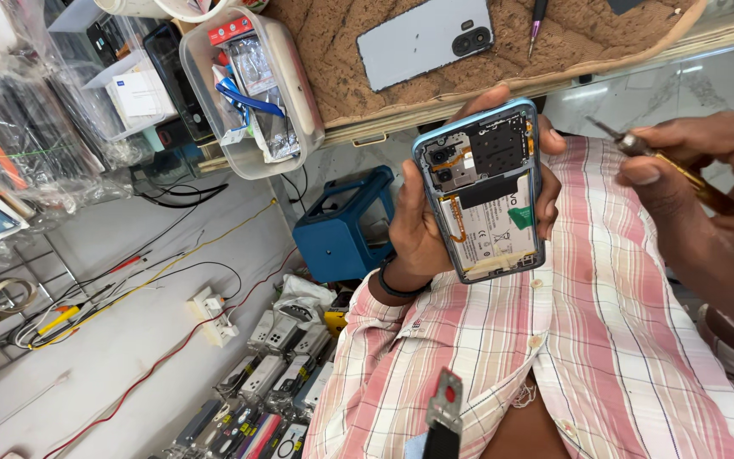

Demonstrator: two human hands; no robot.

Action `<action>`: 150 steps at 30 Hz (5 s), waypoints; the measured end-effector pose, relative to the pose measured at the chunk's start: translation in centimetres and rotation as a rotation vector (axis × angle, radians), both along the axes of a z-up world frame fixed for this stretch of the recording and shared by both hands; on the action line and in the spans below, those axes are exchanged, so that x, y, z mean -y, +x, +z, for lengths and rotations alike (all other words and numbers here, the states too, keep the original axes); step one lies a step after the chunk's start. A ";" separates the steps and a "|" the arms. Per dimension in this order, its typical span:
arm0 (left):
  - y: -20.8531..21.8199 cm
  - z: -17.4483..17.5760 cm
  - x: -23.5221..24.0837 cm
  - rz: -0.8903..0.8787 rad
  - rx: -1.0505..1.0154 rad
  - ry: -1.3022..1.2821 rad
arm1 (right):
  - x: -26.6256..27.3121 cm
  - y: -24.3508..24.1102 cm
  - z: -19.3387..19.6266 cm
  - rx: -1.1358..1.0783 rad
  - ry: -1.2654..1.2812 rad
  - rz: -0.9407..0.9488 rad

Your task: The person uses a screwdriver to remove screws from the back of a disassembled smartphone. They then use a prying tool to separate the back cover from the frame and lift it off, exposing the internal components.

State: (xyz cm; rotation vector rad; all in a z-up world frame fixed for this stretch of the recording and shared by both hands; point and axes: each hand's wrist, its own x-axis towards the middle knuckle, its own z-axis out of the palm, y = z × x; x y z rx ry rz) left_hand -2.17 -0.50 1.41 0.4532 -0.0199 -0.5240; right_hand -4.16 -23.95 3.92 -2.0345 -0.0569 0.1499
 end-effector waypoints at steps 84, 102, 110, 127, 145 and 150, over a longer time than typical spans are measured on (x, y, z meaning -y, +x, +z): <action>-0.2 1.3 -13.1 -0.026 0.430 0.174 | -19.8 -0.3 -1.0 0.735 -0.087 -0.078; -0.4 1.1 -13.0 -0.042 0.467 0.205 | -19.1 -0.6 -1.3 0.721 -0.075 -0.056; -0.5 1.1 -12.4 -0.037 0.438 0.154 | -19.0 -0.8 -2.1 0.763 -0.023 -0.055; 0.0 1.7 -12.3 -0.043 0.470 0.224 | -18.5 -0.6 -1.6 0.687 -0.030 -0.049; 0.8 2.1 -11.7 -0.062 0.460 0.280 | -17.7 -0.4 -2.5 0.595 0.001 -0.095; 0.7 1.6 -11.5 -0.063 0.422 0.193 | -17.9 -0.2 -2.4 0.653 -0.004 -0.097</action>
